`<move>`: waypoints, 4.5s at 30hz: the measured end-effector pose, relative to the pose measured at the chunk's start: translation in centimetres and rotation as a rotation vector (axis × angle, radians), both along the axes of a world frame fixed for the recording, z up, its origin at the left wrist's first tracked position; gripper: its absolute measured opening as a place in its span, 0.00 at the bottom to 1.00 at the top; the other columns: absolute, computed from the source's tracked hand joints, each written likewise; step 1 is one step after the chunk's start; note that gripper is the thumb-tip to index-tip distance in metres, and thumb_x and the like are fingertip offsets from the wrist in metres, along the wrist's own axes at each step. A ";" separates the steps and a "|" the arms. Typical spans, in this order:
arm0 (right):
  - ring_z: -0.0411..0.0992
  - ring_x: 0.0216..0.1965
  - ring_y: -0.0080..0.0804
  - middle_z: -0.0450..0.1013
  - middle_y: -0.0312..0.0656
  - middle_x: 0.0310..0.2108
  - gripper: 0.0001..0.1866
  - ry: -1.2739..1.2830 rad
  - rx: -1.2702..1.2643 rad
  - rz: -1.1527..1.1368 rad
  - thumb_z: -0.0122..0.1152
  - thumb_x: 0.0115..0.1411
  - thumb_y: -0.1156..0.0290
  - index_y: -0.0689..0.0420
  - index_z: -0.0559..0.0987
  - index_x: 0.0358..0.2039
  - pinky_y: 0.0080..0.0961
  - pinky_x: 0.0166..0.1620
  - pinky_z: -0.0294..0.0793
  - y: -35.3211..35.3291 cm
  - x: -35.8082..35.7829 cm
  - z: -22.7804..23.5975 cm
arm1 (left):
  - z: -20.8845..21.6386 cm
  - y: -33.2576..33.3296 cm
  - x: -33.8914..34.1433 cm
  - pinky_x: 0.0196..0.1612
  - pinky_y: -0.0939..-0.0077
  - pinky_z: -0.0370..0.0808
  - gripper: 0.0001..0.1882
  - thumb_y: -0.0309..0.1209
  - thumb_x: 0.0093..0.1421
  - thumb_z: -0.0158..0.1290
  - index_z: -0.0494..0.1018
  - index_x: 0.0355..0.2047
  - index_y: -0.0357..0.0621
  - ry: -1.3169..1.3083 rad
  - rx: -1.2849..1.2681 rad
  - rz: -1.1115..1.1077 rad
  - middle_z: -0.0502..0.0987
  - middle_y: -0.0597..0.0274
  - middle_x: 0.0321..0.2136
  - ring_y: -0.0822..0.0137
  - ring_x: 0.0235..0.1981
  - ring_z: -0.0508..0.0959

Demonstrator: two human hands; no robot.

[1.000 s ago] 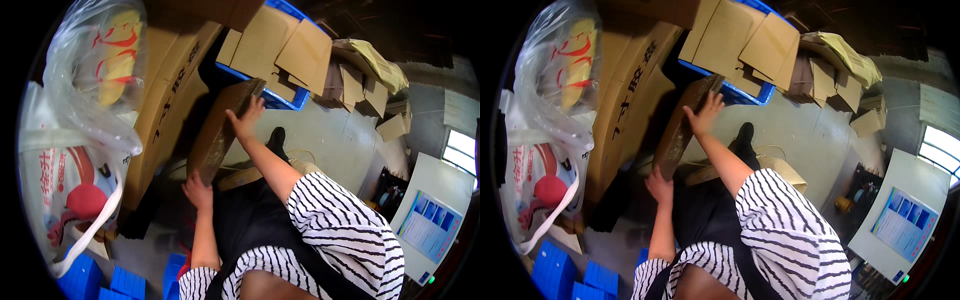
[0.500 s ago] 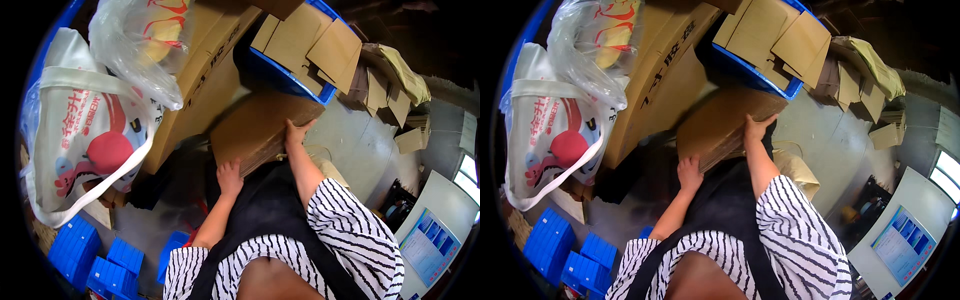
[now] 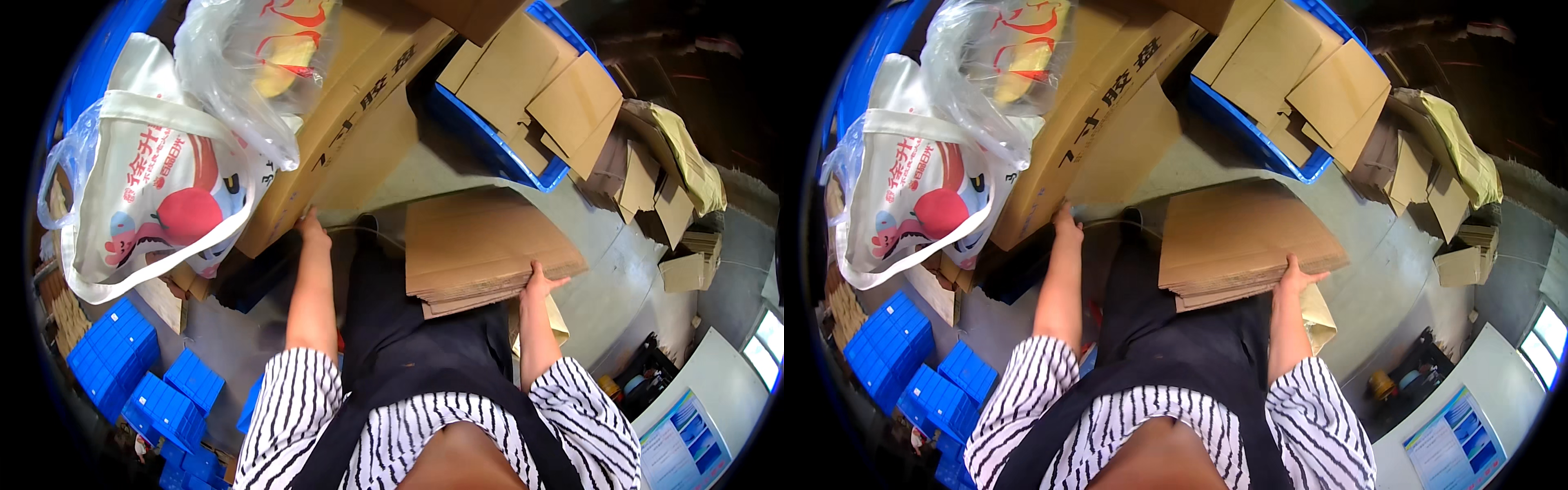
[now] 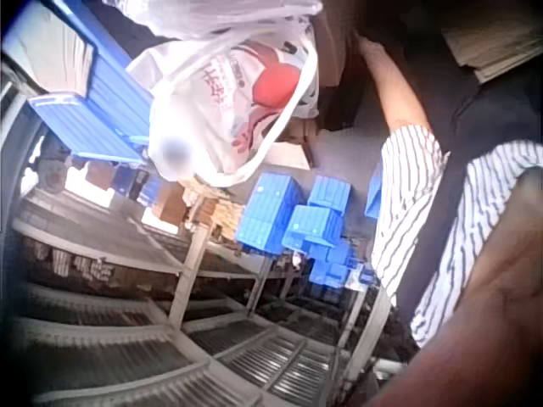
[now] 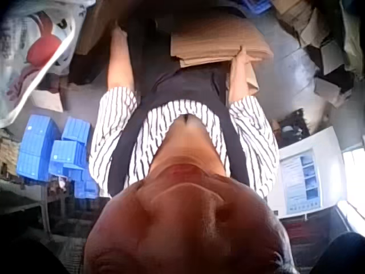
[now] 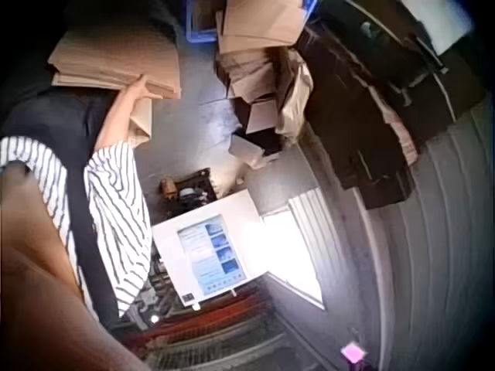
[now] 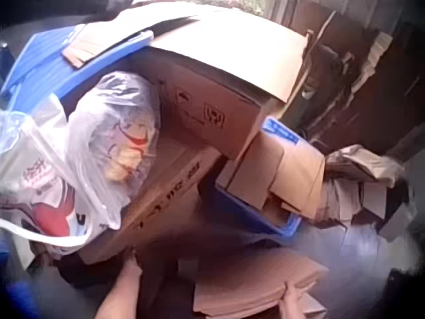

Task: The person picks up a stack of flat cardboard sheets from a pile on the floor and places them into a blue plastic crate. The person then carries the crate across the warehouse floor and sets it down near a workbench.

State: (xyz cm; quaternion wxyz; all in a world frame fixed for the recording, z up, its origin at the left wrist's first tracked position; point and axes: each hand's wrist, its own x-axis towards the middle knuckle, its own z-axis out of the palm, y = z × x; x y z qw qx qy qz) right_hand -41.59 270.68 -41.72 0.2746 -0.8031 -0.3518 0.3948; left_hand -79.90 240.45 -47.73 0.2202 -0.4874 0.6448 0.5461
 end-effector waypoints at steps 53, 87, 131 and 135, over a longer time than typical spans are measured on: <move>0.53 0.63 0.41 0.45 0.46 0.66 0.60 0.383 0.206 -0.411 0.62 0.48 0.86 0.38 0.31 0.67 0.39 0.61 0.58 2.3 13.7 5.1 | 15.3 16.5 22.2 0.56 0.64 0.69 0.36 0.22 0.56 0.42 0.50 0.65 0.64 0.670 0.069 -2.760 0.60 0.40 0.59 0.44 0.57 0.66; 0.55 0.61 0.43 0.48 0.48 0.64 0.59 0.090 1.005 -0.921 0.65 0.44 0.85 0.43 0.37 0.67 0.41 0.61 0.61 49.6 57.4 31.4 | 30.2 86.6 67.4 0.50 0.63 0.74 0.40 0.25 0.53 0.47 0.49 0.65 0.65 1.807 0.844 -2.902 0.63 0.39 0.56 0.45 0.53 0.70; 0.53 0.62 0.43 0.50 0.37 0.66 0.38 0.375 -0.253 -0.122 0.42 0.58 0.37 0.40 0.52 0.65 0.52 0.56 0.55 115.4 96.7 -9.2 | 20.2 101.6 99.0 0.55 0.61 0.68 0.29 0.38 0.56 0.53 0.62 0.58 0.45 0.287 -0.341 -2.048 0.64 0.46 0.57 0.49 0.54 0.69; 0.57 0.58 0.49 0.52 0.43 0.64 0.40 0.357 -0.246 -0.318 0.45 0.59 0.39 0.49 0.51 0.65 0.50 0.55 0.59 110.1 103.2 -4.8 | 17.9 97.2 96.2 0.55 0.62 0.68 0.29 0.39 0.57 0.52 0.62 0.58 0.45 0.375 -0.207 -2.063 0.66 0.49 0.56 0.50 0.53 0.69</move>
